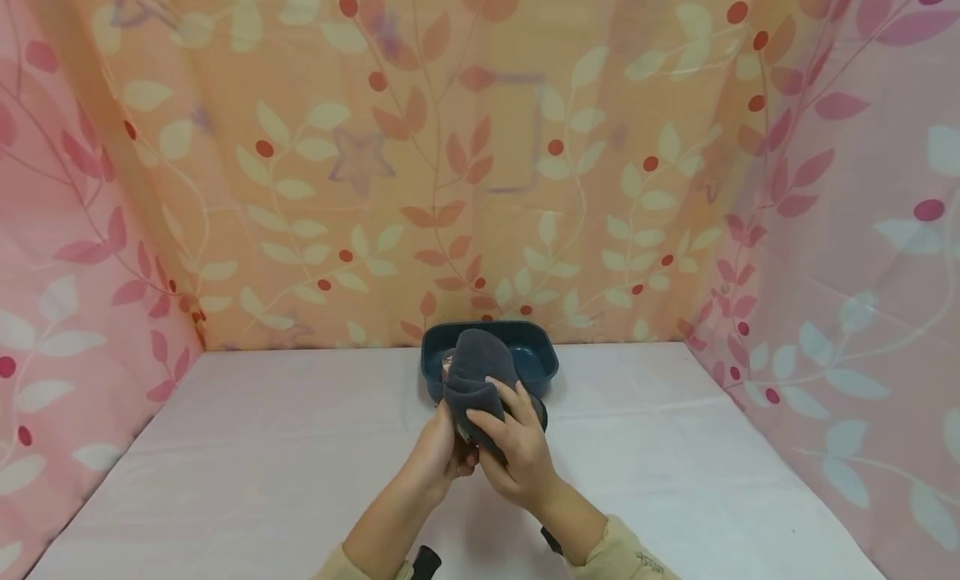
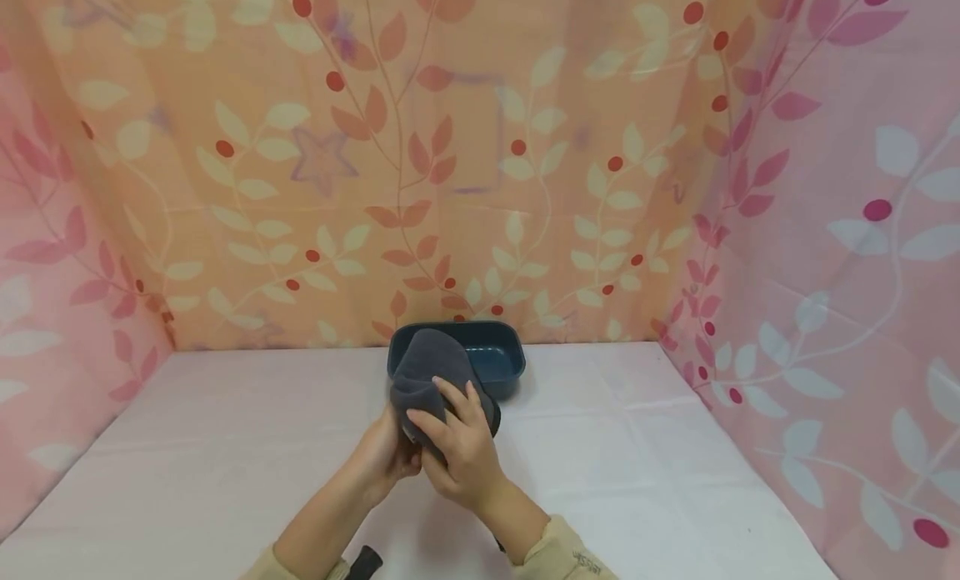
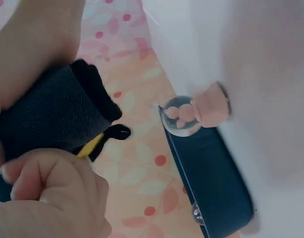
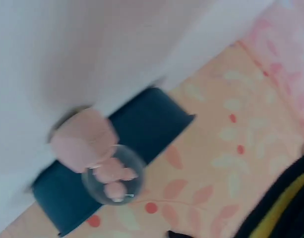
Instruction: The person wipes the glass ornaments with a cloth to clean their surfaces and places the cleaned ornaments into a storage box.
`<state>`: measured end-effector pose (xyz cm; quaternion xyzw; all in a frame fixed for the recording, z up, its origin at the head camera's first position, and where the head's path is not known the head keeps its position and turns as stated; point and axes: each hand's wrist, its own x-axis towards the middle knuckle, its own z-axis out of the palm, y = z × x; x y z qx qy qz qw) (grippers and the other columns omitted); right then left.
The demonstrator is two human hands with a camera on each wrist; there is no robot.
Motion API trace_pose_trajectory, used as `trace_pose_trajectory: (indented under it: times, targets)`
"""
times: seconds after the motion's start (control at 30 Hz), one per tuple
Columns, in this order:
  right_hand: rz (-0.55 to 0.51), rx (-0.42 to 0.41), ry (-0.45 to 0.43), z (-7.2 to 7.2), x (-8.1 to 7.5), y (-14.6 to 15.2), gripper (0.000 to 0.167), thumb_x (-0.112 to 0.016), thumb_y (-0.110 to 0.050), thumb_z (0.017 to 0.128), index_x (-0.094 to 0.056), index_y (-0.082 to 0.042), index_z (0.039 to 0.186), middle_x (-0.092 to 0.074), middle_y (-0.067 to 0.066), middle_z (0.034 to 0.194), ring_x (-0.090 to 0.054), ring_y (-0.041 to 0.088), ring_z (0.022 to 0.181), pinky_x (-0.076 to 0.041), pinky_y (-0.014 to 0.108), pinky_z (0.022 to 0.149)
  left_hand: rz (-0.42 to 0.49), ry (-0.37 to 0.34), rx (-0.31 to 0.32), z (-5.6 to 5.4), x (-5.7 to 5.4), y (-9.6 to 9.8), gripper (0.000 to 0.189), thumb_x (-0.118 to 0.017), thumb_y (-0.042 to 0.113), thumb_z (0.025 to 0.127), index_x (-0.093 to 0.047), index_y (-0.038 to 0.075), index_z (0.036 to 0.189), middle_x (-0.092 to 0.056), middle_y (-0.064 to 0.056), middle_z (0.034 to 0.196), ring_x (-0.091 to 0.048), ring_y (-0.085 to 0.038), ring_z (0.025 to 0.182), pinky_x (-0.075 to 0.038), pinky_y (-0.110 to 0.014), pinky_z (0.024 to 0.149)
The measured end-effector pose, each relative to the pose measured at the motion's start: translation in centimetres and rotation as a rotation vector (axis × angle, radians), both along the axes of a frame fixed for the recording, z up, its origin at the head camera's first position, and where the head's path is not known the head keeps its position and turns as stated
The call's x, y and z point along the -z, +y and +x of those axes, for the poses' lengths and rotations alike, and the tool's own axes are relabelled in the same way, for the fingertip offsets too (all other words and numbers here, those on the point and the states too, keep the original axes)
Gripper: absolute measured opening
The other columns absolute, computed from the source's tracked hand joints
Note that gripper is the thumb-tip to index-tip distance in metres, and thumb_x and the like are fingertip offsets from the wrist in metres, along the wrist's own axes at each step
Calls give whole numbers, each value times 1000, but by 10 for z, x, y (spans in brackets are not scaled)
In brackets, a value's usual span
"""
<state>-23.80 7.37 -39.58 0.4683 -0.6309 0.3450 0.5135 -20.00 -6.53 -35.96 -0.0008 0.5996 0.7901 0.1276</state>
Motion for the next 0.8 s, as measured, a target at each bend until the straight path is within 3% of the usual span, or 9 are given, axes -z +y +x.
trace_pose_trajectory:
  times: [0.07,0.2,0.27,0.37,0.6,0.7,0.8]
  targets:
    - [21,33,85,-6,2,0,25,-45,-20,100,-59,-4,113,-70,12,98,-58,39,109,-44,69,74,-33,19,1,1,-1,1,59,-20,46,105,-58,16,71,-46,6,51,-38,-3,43,-32,-19,48]
    - [-22,24,165,-16,4,1,23,-46,-17,98,-58,-1,107,-67,19,97,-59,40,102,-49,56,77,-58,38,21,-1,-1,2,54,-21,42,104,-55,16,71,-46,6,54,-33,-2,41,-28,-19,46]
    - [-54,-1,149,-18,4,1,23,-46,-16,97,-58,1,108,-65,21,99,-59,39,100,-51,48,79,-61,37,30,-1,-1,2,52,-21,40,103,-53,14,72,-47,6,55,-33,-2,41,-27,-19,45]
    - [-113,-56,54,-18,4,0,25,-47,-13,95,-57,2,112,-60,27,105,-58,37,97,-50,39,81,-48,33,53,-3,0,2,49,-22,39,102,-51,12,74,-46,4,58,-30,-2,41,-25,-19,44]
    - [-288,-148,-308,-7,5,-2,45,-49,12,74,-56,2,117,-60,22,108,-58,23,88,-48,28,78,-3,-11,101,-3,4,1,50,-25,48,102,-53,13,81,-46,3,63,-30,-2,41,-25,-18,43]
    - [-382,-233,-573,0,-1,0,42,-46,13,80,-52,3,121,-59,13,113,-57,17,94,-48,25,79,6,-27,110,-4,5,1,48,-26,47,101,-54,13,82,-47,4,62,-31,-2,41,-25,-18,43]
    - [-510,-379,-884,5,-11,2,39,-41,5,89,-50,-3,126,-52,7,123,-54,16,102,-47,26,83,3,-28,121,-5,5,1,46,-25,44,101,-54,13,84,-47,4,61,-31,-2,42,-26,-18,44]
